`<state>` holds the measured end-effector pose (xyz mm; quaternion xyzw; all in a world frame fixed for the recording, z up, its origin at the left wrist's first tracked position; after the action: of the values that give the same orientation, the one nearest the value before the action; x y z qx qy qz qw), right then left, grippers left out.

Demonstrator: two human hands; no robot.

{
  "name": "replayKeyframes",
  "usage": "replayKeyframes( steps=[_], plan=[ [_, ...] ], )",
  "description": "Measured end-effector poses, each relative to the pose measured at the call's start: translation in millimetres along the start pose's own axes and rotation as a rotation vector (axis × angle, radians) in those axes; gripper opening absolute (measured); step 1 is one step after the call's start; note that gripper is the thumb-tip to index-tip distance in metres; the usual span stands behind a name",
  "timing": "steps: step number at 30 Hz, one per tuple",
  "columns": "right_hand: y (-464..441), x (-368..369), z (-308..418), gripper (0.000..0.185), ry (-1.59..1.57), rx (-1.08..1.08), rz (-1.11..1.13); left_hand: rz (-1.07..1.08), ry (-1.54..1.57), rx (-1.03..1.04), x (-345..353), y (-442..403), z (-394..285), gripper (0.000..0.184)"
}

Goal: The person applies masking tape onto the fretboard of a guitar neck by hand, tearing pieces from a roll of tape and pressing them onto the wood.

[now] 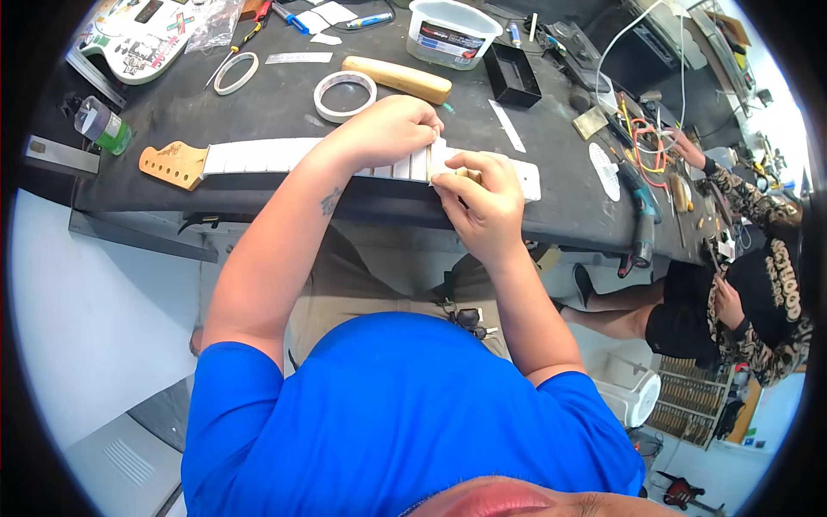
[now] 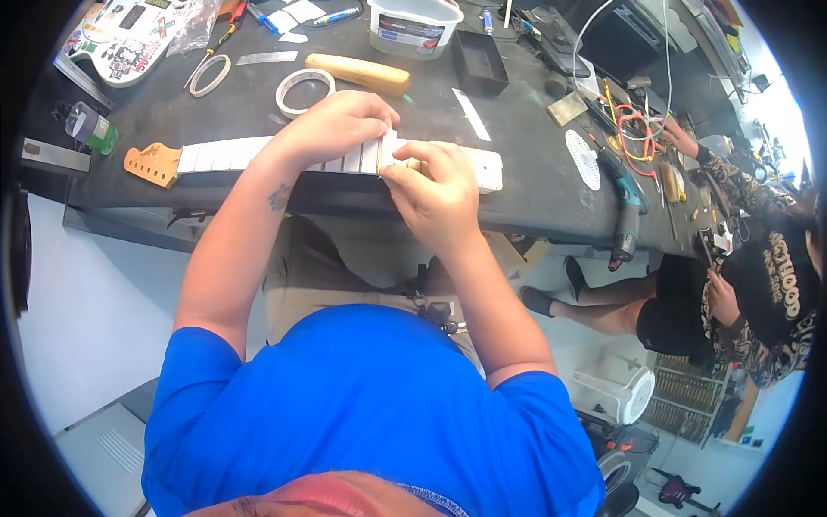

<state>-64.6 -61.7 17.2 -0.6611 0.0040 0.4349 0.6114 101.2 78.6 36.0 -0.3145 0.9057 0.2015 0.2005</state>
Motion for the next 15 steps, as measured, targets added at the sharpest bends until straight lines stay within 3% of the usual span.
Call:
replayKeyframes(
  steps=[15],
  plan=[
    [2.2,0.8,-0.9,0.028,0.011,-0.043,0.015,-0.064,-0.098,-0.008,1.5,0.8,0.4,0.034]
  ],
)
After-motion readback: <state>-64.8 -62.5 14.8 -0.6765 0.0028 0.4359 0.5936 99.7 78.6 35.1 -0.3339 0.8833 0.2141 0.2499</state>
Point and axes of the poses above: each hand's wrist, its own y-axis away from the middle knuckle, its own x-axis out of the palm, z = x × y, the point moved 3 cm from there along -y, towards the middle knuckle, and after that the axes turned 13 degrees about -x, right-handed, at the moved point
